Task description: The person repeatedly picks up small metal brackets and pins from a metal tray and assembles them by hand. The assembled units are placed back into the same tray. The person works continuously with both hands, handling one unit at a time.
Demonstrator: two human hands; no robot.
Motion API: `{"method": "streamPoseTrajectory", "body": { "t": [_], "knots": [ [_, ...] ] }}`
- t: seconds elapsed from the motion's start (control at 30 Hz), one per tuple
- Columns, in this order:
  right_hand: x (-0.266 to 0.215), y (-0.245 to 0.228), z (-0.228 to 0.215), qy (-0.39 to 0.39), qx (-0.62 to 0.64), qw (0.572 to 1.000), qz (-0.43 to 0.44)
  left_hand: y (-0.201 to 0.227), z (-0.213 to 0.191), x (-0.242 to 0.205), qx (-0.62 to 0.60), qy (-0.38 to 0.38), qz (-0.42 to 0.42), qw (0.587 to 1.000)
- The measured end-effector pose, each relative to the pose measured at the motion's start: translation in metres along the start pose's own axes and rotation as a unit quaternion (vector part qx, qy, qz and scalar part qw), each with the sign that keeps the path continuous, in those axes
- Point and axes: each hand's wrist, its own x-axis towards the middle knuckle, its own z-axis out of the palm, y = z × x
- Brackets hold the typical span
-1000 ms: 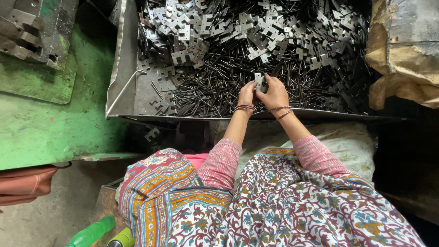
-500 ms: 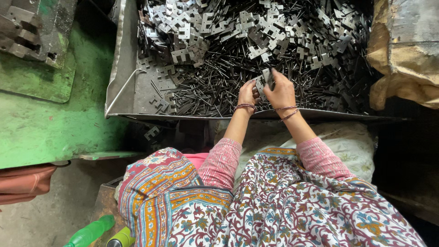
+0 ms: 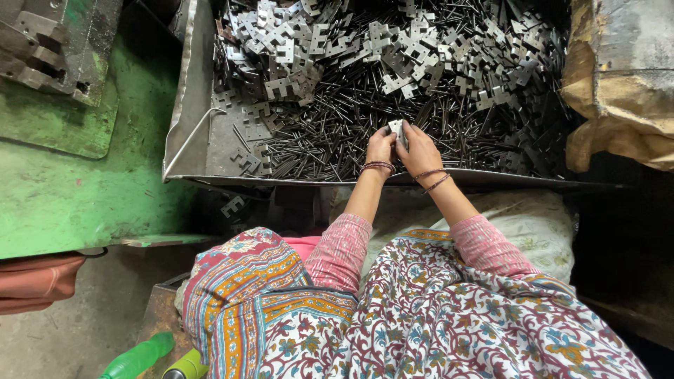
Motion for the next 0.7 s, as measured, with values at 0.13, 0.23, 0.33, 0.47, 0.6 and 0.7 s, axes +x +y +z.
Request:
{"method": "streamPoseTrajectory", "body": {
  "t": [0.13,0.23,0.33,0.47,0.6,0.7],
  "knots": [
    [0.004,0.012,0.005,-0.040,0.027,0.999,-0.004,0.003,0.004,-0.006,0.052,0.007,0.025,0.998],
    [0.011,0.019,0.005,-0.042,0.021,0.999,-0.005,0.009,0.008,-0.007,0.111,-0.002,0.048,0.993],
    [0.010,0.027,0.010,-0.031,0.015,0.999,-0.041,0.009,0.011,-0.012,0.105,-0.021,0.055,0.993],
    [0.010,0.046,0.010,-0.003,0.054,0.998,-0.022,0.014,0.020,-0.017,0.134,-0.037,0.053,0.989],
    [0.019,0.055,-0.048,-0.061,0.175,0.979,0.079,0.038,0.031,-0.024,0.227,-0.035,0.102,0.968],
    [0.034,0.051,-0.147,-0.015,0.275,0.961,0.014,0.080,0.022,-0.021,0.391,0.013,0.189,0.901]
  ]
}}
